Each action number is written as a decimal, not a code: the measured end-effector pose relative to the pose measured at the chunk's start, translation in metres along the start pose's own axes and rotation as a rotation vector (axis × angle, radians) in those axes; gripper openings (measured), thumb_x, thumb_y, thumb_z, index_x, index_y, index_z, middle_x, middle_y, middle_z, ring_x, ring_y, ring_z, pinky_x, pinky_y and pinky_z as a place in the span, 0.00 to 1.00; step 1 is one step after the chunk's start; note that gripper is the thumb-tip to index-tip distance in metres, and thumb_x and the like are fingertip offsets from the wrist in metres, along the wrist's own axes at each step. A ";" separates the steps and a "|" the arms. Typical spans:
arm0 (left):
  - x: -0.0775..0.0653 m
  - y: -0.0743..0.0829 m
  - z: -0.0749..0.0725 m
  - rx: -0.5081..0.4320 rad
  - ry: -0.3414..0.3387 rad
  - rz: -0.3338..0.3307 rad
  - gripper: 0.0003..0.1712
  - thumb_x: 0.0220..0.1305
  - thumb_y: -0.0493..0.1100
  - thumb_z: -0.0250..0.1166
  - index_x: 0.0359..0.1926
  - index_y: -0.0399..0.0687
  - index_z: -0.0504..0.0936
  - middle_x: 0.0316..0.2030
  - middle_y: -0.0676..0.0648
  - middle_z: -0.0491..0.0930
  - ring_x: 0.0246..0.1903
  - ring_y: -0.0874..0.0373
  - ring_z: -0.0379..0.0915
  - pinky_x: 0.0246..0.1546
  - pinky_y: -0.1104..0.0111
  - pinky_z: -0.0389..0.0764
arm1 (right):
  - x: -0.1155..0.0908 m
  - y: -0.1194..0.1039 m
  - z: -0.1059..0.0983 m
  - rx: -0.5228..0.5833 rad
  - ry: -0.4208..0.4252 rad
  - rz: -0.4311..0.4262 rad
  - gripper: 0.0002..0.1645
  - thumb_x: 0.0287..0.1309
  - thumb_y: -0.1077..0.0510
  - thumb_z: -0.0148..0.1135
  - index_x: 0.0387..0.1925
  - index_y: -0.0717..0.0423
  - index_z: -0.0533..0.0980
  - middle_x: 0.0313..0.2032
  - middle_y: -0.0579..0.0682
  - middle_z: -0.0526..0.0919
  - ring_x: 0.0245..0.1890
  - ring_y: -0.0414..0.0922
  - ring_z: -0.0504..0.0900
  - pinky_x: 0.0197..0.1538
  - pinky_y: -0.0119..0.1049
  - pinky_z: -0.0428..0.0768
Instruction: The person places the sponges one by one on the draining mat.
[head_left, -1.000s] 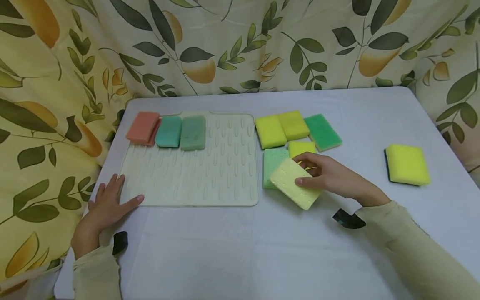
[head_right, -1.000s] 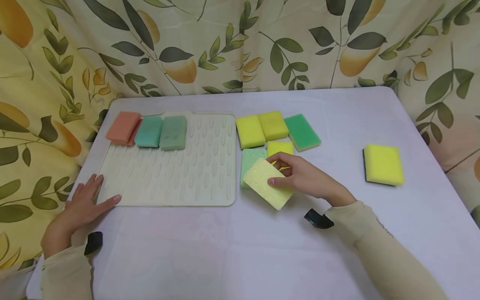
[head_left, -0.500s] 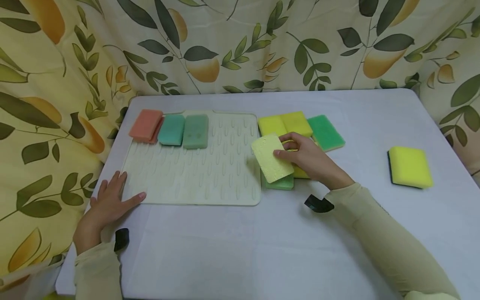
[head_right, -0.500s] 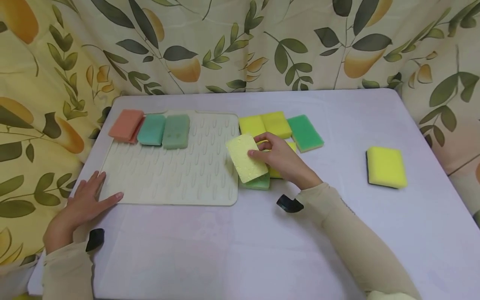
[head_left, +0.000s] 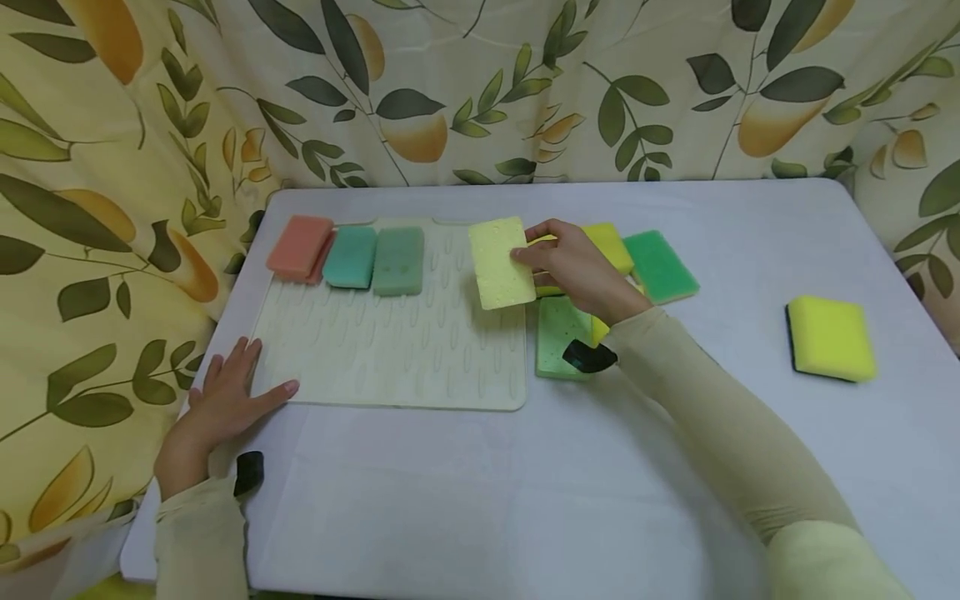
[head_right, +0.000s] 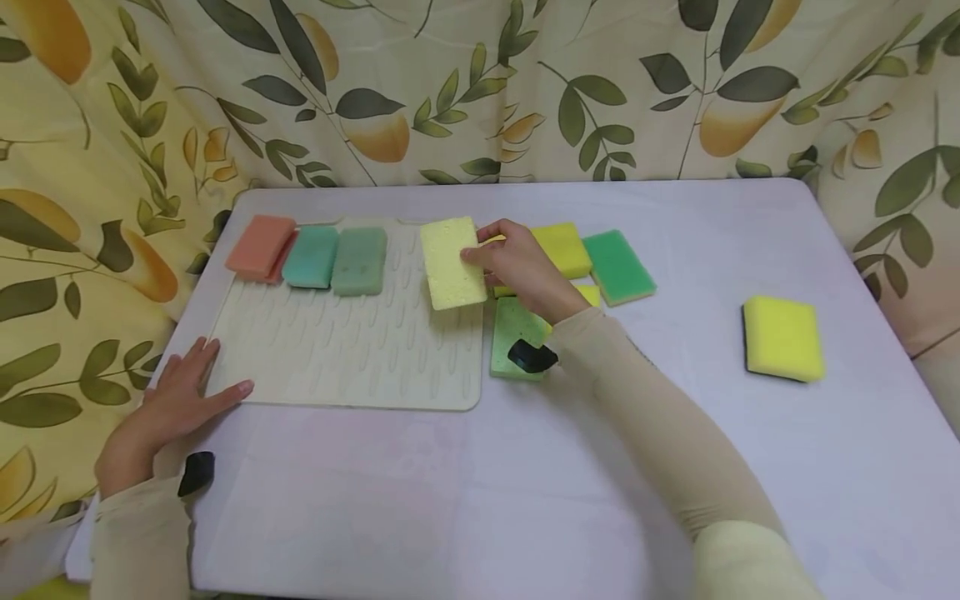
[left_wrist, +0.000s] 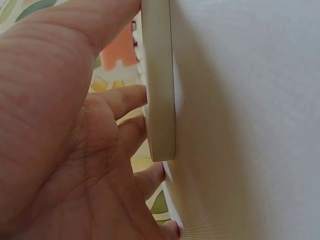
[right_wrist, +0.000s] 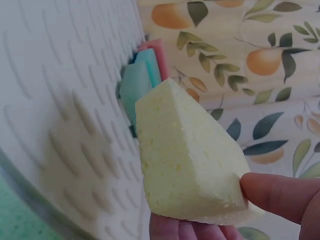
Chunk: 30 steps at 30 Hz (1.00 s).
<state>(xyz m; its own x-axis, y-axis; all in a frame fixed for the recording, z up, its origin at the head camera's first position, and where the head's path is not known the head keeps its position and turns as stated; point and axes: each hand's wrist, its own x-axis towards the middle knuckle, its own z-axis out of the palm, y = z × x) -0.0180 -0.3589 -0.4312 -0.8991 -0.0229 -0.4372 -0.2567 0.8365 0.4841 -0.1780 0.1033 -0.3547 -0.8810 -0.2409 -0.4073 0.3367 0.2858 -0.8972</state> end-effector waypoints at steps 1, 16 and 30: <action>0.000 0.000 0.000 0.000 -0.001 0.000 0.68 0.71 0.72 0.63 0.85 0.35 0.35 0.83 0.27 0.26 0.78 0.23 0.12 0.65 0.19 0.24 | 0.003 -0.002 0.002 0.012 0.000 -0.001 0.29 0.76 0.56 0.64 0.69 0.63 0.65 0.60 0.59 0.77 0.51 0.52 0.79 0.65 0.49 0.78; 0.006 0.003 0.000 0.019 0.001 0.008 0.68 0.71 0.73 0.62 0.85 0.35 0.35 0.83 0.27 0.27 0.78 0.22 0.14 0.65 0.19 0.26 | 0.045 -0.009 0.031 0.103 0.025 0.008 0.24 0.74 0.58 0.67 0.62 0.66 0.70 0.46 0.54 0.84 0.36 0.44 0.84 0.54 0.41 0.85; 0.001 0.002 0.001 0.033 0.000 -0.010 0.66 0.72 0.70 0.63 0.85 0.34 0.35 0.82 0.26 0.27 0.78 0.21 0.14 0.64 0.18 0.28 | 0.070 0.000 0.057 0.089 0.011 0.037 0.13 0.75 0.60 0.66 0.50 0.65 0.74 0.43 0.55 0.84 0.32 0.41 0.82 0.46 0.38 0.85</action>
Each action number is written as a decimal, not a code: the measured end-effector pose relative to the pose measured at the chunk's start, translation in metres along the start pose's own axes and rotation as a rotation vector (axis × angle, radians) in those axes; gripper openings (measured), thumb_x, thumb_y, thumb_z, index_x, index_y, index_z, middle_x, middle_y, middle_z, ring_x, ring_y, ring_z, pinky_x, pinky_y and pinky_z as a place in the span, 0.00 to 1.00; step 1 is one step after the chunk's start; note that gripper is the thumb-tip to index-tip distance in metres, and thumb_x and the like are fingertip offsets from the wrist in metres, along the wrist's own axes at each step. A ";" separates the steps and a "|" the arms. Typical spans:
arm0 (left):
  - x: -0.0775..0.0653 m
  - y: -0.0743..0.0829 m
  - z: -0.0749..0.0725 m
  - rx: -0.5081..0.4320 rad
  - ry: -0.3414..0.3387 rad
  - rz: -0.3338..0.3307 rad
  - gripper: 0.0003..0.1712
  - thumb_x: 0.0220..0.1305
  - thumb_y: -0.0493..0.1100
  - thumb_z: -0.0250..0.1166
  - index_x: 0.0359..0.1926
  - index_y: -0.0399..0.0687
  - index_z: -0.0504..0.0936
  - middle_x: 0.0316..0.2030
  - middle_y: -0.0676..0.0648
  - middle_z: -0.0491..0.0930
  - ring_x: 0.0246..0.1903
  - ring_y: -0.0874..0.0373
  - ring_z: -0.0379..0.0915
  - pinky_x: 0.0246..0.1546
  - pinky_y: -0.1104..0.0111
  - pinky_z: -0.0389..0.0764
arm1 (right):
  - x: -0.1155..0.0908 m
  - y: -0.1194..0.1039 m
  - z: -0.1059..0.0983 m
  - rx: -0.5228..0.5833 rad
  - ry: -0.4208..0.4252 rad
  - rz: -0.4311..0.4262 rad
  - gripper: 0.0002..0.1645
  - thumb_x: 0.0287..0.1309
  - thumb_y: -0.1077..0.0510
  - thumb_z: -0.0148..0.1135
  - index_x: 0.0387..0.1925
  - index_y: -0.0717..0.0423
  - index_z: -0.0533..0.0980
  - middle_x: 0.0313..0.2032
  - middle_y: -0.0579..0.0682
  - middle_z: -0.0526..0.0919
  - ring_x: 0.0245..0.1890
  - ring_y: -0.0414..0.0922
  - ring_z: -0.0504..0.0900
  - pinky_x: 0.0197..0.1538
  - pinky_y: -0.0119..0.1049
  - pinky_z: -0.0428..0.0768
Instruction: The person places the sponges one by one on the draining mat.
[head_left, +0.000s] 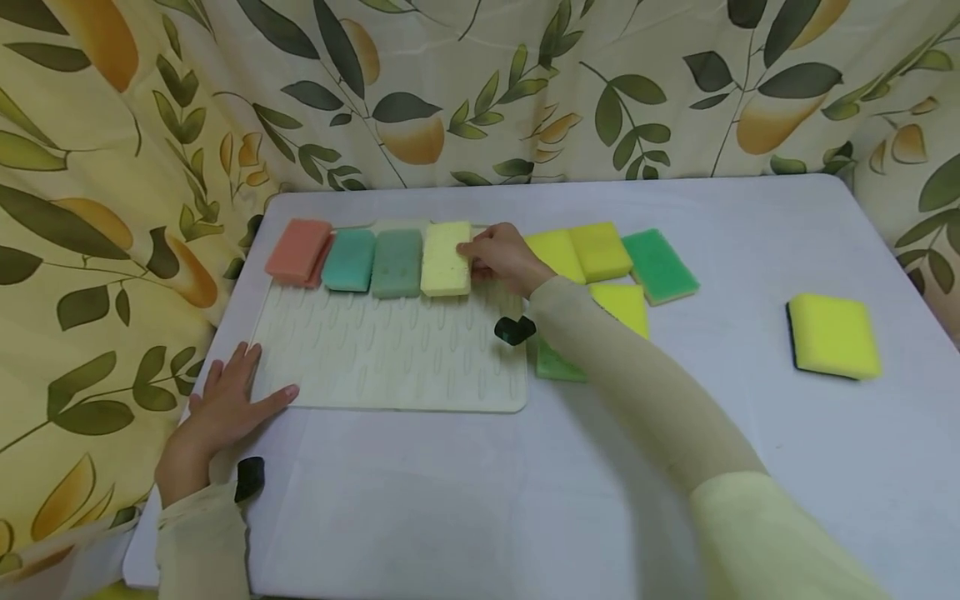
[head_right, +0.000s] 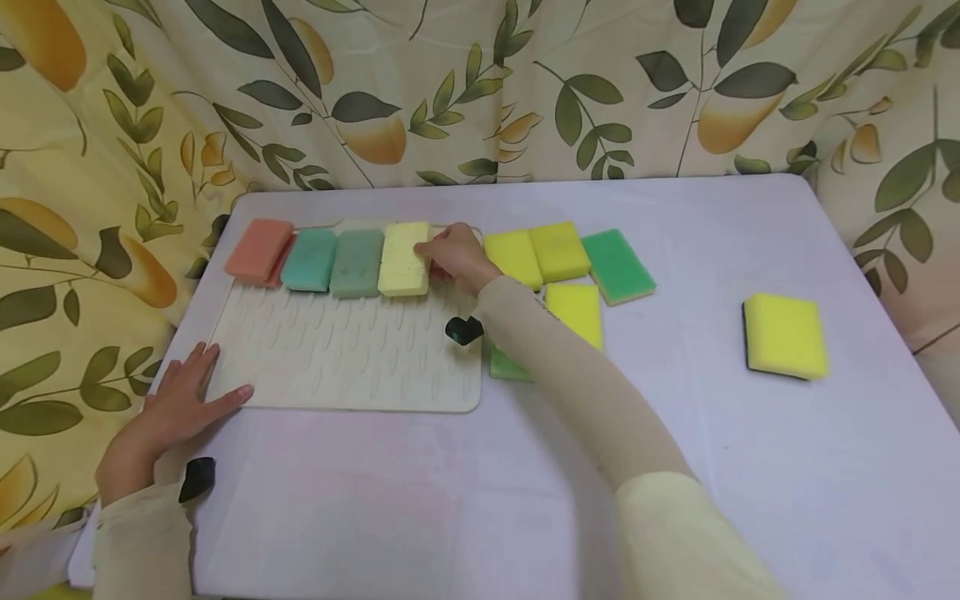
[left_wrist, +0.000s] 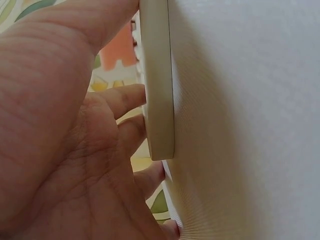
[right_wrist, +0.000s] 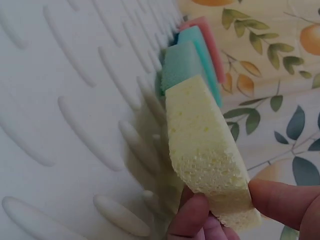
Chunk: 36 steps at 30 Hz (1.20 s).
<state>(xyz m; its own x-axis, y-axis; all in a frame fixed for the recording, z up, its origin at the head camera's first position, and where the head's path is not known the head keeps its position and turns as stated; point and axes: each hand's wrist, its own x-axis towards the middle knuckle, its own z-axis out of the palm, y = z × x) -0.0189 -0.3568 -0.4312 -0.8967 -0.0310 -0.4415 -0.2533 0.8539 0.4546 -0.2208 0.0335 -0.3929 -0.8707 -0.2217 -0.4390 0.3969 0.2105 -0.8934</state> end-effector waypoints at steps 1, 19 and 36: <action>0.000 0.000 0.000 0.000 0.001 0.000 0.66 0.72 0.70 0.62 0.85 0.34 0.35 0.82 0.26 0.27 0.78 0.21 0.14 0.65 0.18 0.28 | 0.001 0.001 0.001 -0.015 0.005 0.001 0.12 0.75 0.60 0.66 0.48 0.65 0.74 0.43 0.55 0.84 0.32 0.42 0.82 0.45 0.38 0.85; -0.002 0.000 0.000 -0.015 0.004 0.003 0.67 0.71 0.71 0.63 0.85 0.35 0.35 0.83 0.27 0.28 0.78 0.21 0.14 0.65 0.18 0.27 | 0.011 0.003 0.013 -0.152 0.055 0.005 0.17 0.75 0.60 0.65 0.54 0.69 0.73 0.45 0.57 0.82 0.31 0.45 0.82 0.40 0.35 0.84; -0.002 0.000 0.002 -0.018 0.007 0.006 0.67 0.71 0.70 0.63 0.85 0.34 0.36 0.83 0.27 0.28 0.78 0.21 0.14 0.65 0.19 0.26 | 0.006 0.002 0.023 -0.322 0.133 -0.012 0.12 0.76 0.57 0.62 0.43 0.61 0.69 0.29 0.52 0.74 0.26 0.47 0.73 0.34 0.36 0.73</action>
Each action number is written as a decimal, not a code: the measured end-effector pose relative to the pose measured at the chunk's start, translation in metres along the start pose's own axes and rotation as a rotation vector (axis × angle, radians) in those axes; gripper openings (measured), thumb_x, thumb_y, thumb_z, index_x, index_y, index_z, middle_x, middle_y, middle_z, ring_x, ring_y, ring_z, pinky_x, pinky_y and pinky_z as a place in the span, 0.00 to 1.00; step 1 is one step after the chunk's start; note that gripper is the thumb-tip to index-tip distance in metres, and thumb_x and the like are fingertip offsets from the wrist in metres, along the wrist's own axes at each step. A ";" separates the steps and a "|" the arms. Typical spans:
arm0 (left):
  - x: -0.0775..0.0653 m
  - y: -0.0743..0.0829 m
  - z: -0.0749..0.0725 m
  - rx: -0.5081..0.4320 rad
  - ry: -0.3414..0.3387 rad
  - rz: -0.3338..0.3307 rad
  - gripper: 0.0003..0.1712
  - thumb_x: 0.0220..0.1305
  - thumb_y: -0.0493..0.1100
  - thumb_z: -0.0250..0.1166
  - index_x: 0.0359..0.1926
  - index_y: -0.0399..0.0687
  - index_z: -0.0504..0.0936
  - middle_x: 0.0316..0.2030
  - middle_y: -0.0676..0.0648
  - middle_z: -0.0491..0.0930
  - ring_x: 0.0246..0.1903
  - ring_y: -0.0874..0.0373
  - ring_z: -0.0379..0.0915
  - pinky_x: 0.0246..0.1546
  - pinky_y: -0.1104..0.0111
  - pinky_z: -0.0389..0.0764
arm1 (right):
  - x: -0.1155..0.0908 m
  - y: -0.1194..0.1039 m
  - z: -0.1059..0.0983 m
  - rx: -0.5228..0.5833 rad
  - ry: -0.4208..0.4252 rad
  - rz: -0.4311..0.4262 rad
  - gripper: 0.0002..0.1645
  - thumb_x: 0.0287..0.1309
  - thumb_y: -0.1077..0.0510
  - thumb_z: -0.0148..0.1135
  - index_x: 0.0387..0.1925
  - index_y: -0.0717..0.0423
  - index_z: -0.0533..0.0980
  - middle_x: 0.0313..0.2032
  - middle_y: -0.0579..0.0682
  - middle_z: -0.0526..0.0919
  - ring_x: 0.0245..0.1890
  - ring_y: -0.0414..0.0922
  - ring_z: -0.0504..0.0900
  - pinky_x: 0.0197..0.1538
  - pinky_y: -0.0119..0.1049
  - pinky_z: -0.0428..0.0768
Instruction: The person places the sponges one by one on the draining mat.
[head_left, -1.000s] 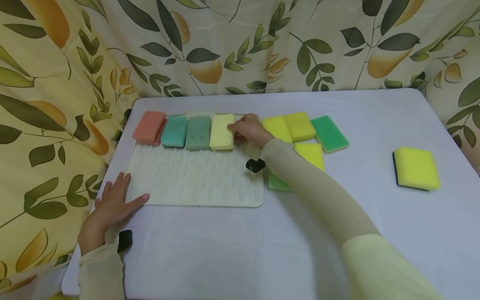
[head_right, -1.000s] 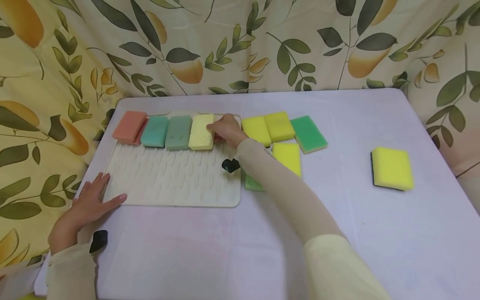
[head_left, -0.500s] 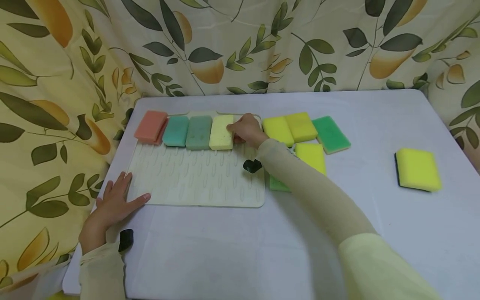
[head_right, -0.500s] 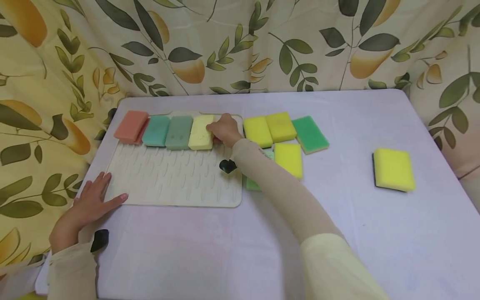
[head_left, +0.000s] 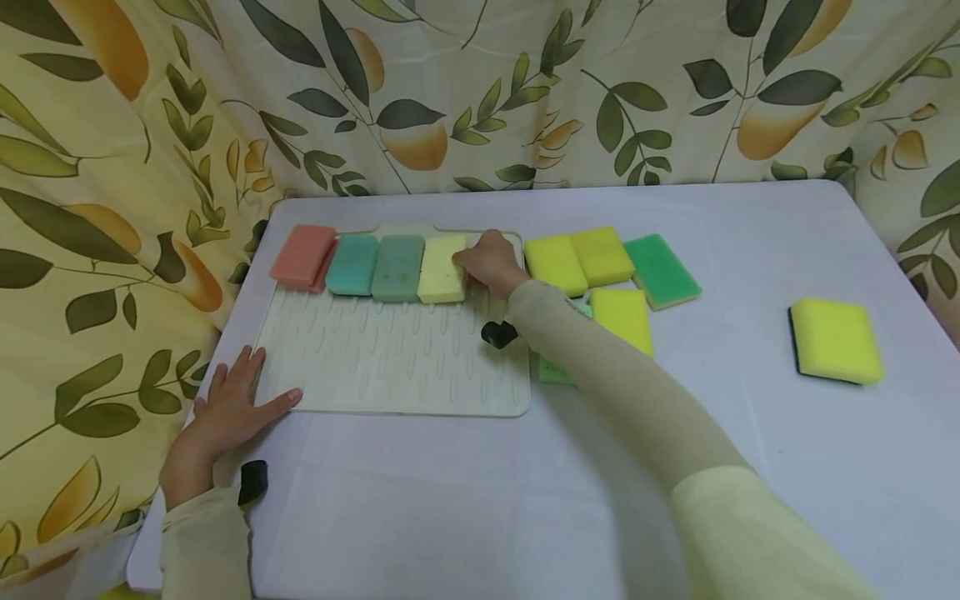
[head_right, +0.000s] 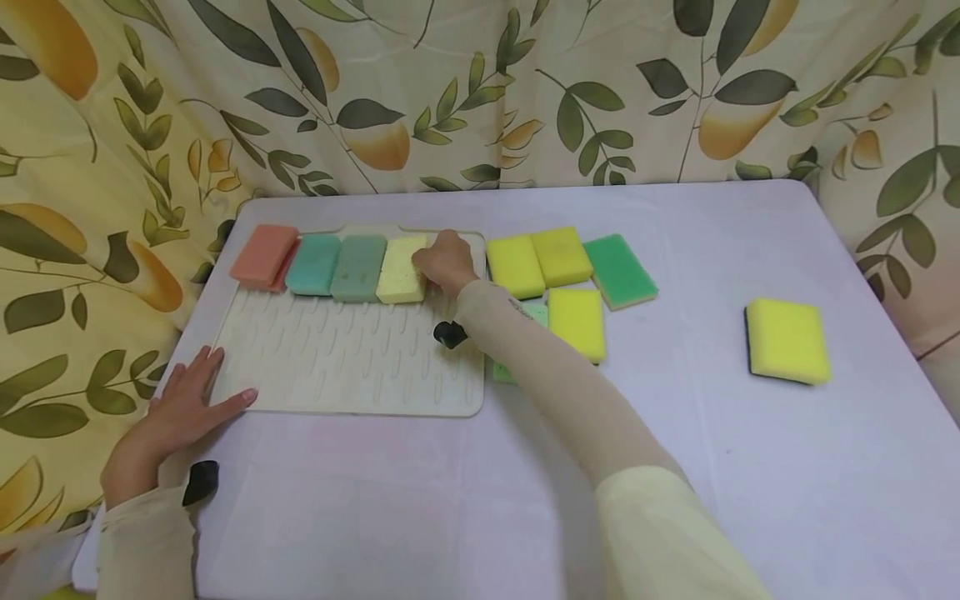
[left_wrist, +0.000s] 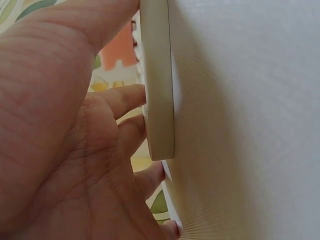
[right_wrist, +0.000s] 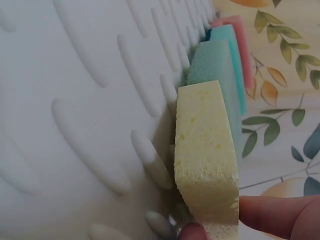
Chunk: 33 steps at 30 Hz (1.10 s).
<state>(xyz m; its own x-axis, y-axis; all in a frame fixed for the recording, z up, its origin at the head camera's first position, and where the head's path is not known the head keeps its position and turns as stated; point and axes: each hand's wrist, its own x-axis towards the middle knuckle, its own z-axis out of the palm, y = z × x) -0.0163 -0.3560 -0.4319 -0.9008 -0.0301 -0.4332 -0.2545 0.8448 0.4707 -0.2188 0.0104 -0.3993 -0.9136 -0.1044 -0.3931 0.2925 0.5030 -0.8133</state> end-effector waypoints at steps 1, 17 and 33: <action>0.000 0.000 0.000 0.003 0.001 -0.001 0.67 0.71 0.70 0.63 0.85 0.34 0.36 0.83 0.26 0.28 0.78 0.21 0.14 0.65 0.18 0.27 | 0.000 0.000 -0.001 -0.004 0.000 0.000 0.12 0.76 0.57 0.62 0.45 0.62 0.69 0.30 0.53 0.74 0.26 0.46 0.72 0.33 0.36 0.72; 0.000 0.002 -0.001 -0.001 -0.005 -0.015 0.67 0.71 0.70 0.64 0.85 0.35 0.36 0.82 0.27 0.27 0.78 0.22 0.13 0.64 0.18 0.26 | -0.006 0.004 -0.012 0.056 -0.067 -0.026 0.14 0.80 0.56 0.53 0.36 0.60 0.70 0.39 0.57 0.80 0.29 0.51 0.88 0.49 0.38 0.86; -0.001 0.002 0.000 -0.008 -0.015 -0.013 0.68 0.71 0.71 0.64 0.85 0.36 0.35 0.82 0.27 0.27 0.77 0.22 0.13 0.64 0.18 0.25 | -0.038 0.011 -0.046 0.190 -0.326 -0.052 0.36 0.83 0.52 0.53 0.81 0.65 0.59 0.77 0.58 0.65 0.67 0.55 0.78 0.65 0.45 0.81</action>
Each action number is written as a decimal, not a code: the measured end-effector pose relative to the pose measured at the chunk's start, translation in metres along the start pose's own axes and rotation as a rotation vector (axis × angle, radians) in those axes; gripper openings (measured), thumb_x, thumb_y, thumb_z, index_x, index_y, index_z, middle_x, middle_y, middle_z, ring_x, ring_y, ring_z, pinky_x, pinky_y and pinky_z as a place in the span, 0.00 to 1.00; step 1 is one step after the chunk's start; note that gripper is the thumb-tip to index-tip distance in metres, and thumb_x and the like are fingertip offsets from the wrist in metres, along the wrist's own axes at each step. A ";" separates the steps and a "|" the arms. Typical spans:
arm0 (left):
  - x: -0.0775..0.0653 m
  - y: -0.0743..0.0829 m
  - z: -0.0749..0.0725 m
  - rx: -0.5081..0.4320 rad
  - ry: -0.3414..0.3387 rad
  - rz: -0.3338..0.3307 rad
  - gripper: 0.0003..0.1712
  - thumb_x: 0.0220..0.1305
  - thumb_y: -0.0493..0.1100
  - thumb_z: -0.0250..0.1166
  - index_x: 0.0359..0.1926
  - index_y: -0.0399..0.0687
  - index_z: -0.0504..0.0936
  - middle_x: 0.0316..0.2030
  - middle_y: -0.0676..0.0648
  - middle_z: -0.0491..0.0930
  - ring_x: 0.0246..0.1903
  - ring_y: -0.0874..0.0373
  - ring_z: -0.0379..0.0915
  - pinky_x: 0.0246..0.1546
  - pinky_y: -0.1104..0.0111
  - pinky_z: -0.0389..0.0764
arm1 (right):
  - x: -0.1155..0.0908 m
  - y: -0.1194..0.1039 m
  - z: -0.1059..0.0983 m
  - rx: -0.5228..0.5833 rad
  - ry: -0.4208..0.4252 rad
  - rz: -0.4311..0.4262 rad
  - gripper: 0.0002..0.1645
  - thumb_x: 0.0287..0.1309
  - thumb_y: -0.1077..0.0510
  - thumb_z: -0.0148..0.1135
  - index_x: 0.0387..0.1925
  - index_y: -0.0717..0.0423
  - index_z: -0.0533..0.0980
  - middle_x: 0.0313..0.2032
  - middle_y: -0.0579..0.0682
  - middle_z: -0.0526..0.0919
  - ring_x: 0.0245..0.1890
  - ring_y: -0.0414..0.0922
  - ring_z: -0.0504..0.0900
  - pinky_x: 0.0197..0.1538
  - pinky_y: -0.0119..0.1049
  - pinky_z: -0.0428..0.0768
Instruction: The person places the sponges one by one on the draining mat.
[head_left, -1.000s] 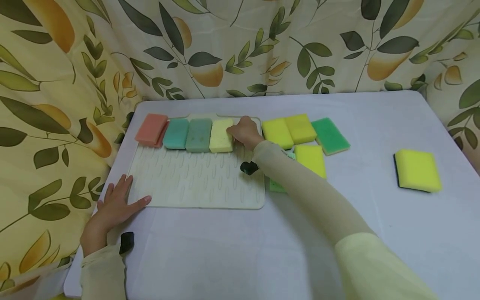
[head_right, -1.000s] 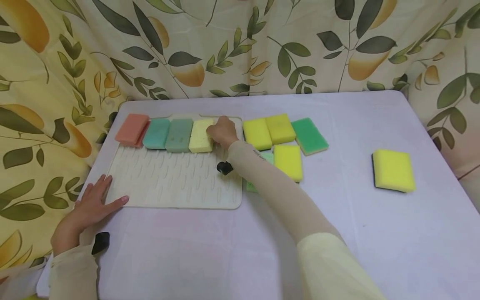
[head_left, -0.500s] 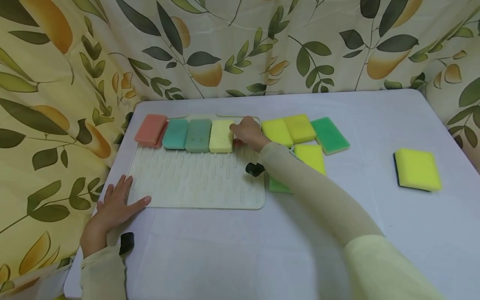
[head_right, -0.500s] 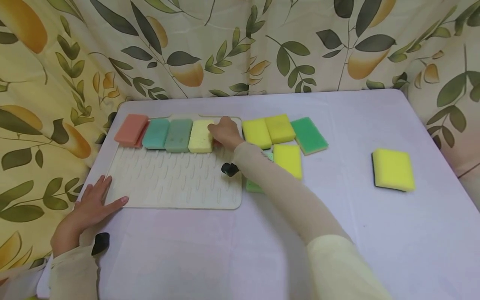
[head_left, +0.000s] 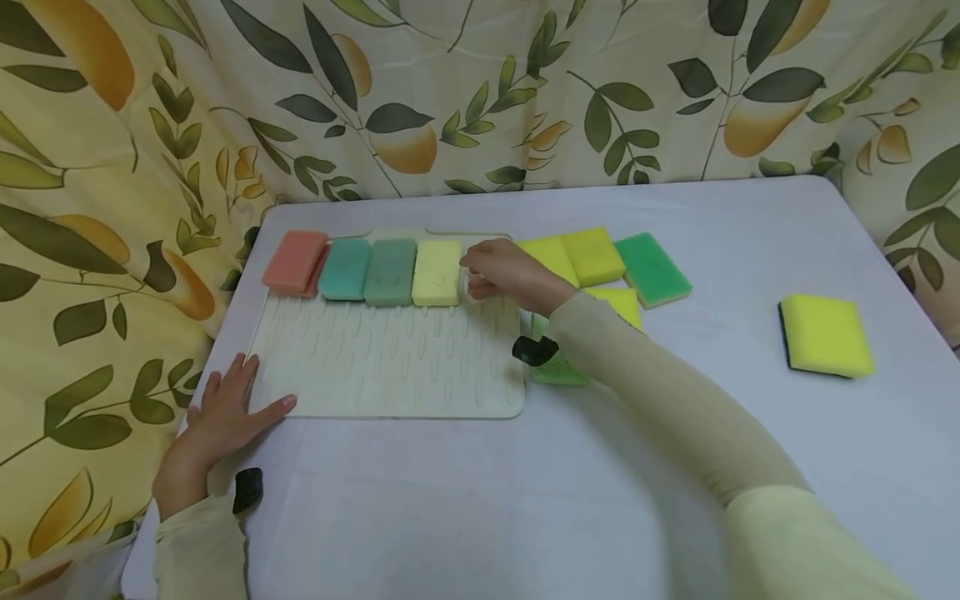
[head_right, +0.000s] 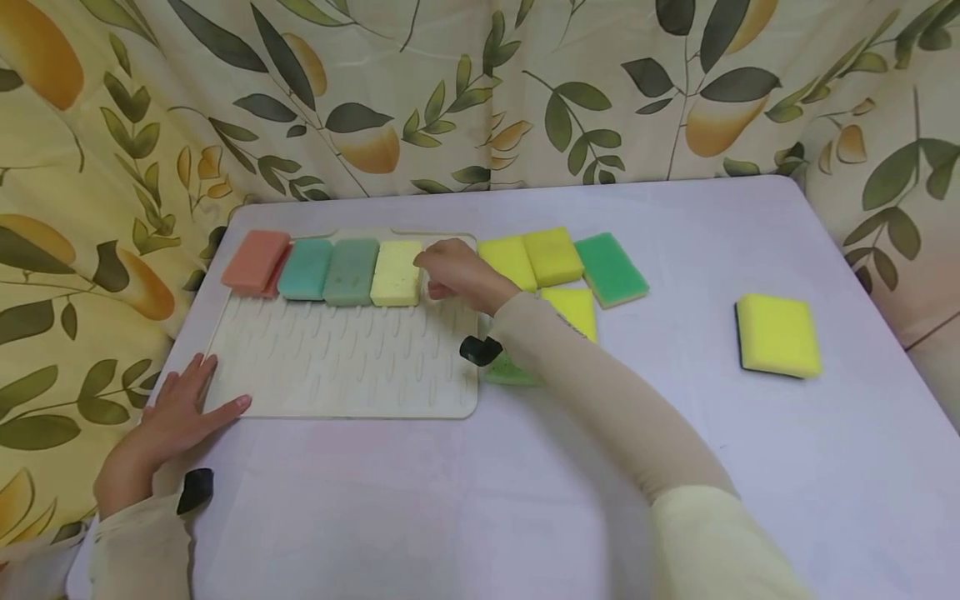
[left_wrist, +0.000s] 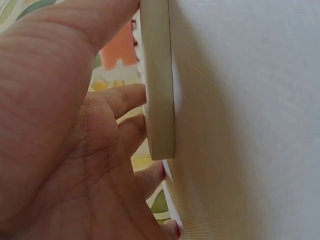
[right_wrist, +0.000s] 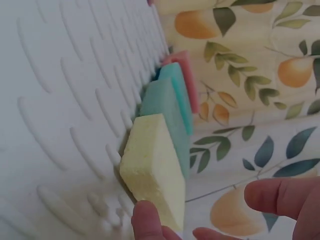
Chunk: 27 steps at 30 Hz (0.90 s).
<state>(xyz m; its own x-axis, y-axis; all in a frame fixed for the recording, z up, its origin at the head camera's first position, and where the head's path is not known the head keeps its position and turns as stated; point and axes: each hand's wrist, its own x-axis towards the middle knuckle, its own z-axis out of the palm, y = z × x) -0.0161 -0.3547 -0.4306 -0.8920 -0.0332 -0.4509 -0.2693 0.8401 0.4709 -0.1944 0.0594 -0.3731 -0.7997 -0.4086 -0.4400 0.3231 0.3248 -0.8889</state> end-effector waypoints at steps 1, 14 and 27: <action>0.000 0.000 0.000 0.001 -0.001 -0.001 0.68 0.71 0.71 0.64 0.85 0.36 0.35 0.82 0.26 0.27 0.77 0.22 0.12 0.64 0.18 0.25 | -0.003 0.001 -0.002 -0.010 -0.001 -0.003 0.37 0.83 0.51 0.53 0.82 0.64 0.58 0.78 0.57 0.64 0.68 0.55 0.77 0.65 0.45 0.81; -0.001 0.002 -0.001 0.037 0.014 0.014 0.66 0.72 0.69 0.63 0.84 0.31 0.36 0.82 0.24 0.27 0.77 0.20 0.14 0.64 0.18 0.28 | -0.050 0.017 -0.028 -0.170 -0.002 -0.099 0.35 0.82 0.49 0.52 0.80 0.63 0.63 0.76 0.59 0.69 0.70 0.57 0.76 0.71 0.53 0.73; 0.000 -0.002 0.001 0.048 0.024 0.039 0.66 0.72 0.70 0.63 0.84 0.29 0.40 0.81 0.22 0.31 0.76 0.17 0.19 0.61 0.15 0.32 | -0.092 0.036 -0.063 -0.312 0.060 -0.155 0.33 0.82 0.47 0.55 0.76 0.63 0.69 0.71 0.59 0.75 0.70 0.59 0.74 0.73 0.58 0.70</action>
<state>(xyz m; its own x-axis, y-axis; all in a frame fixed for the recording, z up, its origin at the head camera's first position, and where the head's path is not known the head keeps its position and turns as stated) -0.0148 -0.3556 -0.4323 -0.9100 -0.0119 -0.4145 -0.2167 0.8659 0.4508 -0.1404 0.1624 -0.3567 -0.8584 -0.4259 -0.2860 0.0325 0.5112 -0.8589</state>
